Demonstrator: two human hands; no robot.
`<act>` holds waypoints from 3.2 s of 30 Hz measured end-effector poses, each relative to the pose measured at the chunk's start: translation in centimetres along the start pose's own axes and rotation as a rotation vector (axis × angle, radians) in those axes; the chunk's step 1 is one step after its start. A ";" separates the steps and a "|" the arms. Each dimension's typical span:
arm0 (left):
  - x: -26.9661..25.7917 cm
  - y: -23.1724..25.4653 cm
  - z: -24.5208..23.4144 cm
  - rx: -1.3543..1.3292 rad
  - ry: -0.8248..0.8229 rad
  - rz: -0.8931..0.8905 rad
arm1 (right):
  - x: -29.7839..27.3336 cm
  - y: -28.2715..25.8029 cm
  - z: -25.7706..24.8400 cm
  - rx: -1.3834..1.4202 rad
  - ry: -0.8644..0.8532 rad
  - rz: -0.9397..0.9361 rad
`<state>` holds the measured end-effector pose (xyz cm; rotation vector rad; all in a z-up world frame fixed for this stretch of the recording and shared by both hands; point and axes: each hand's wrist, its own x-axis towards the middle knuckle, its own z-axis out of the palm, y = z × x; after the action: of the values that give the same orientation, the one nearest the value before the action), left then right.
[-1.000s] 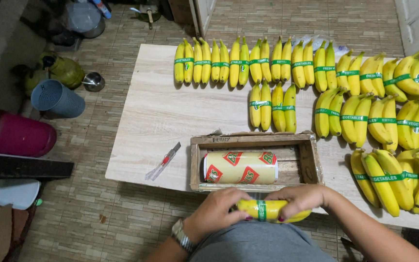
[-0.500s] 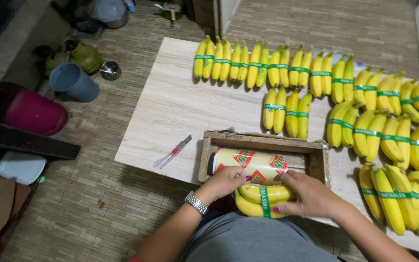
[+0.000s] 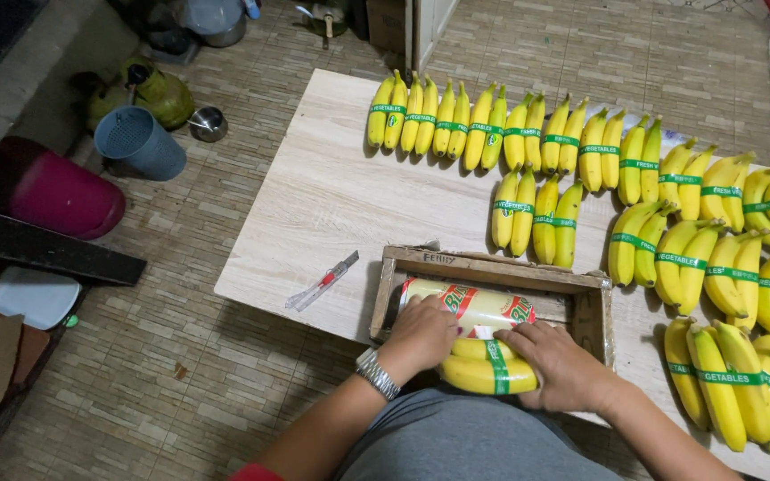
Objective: Wrapping bunches of bananas in plastic film and placing them into a cardboard box for distribution.
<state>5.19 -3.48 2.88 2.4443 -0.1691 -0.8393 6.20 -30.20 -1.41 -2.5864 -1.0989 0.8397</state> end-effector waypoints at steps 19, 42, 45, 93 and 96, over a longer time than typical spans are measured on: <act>-0.7 1.7 -2.0 0.432 0.428 0.841 | -0.4 0.4 -2.1 0.551 0.397 0.053; -3.7 0.0 -7.4 -0.381 -0.048 0.064 | 2.4 3.5 8.4 0.045 0.536 0.430; -3.2 -0.9 -6.6 -0.468 -0.083 0.041 | 2.5 3.5 8.7 0.031 0.549 0.431; 3.6 -8.3 -5.2 -0.486 -0.114 -0.056 | 1.4 -4.7 -0.7 0.320 0.308 0.203; 5.2 -8.1 -4.2 -0.775 -0.148 -0.147 | 2.3 -6.4 -0.3 0.153 0.304 0.120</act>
<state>11.43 3.83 -1.45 1.6815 0.2470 -0.9299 3.84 -24.03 0.40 -2.5599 -0.7706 0.5072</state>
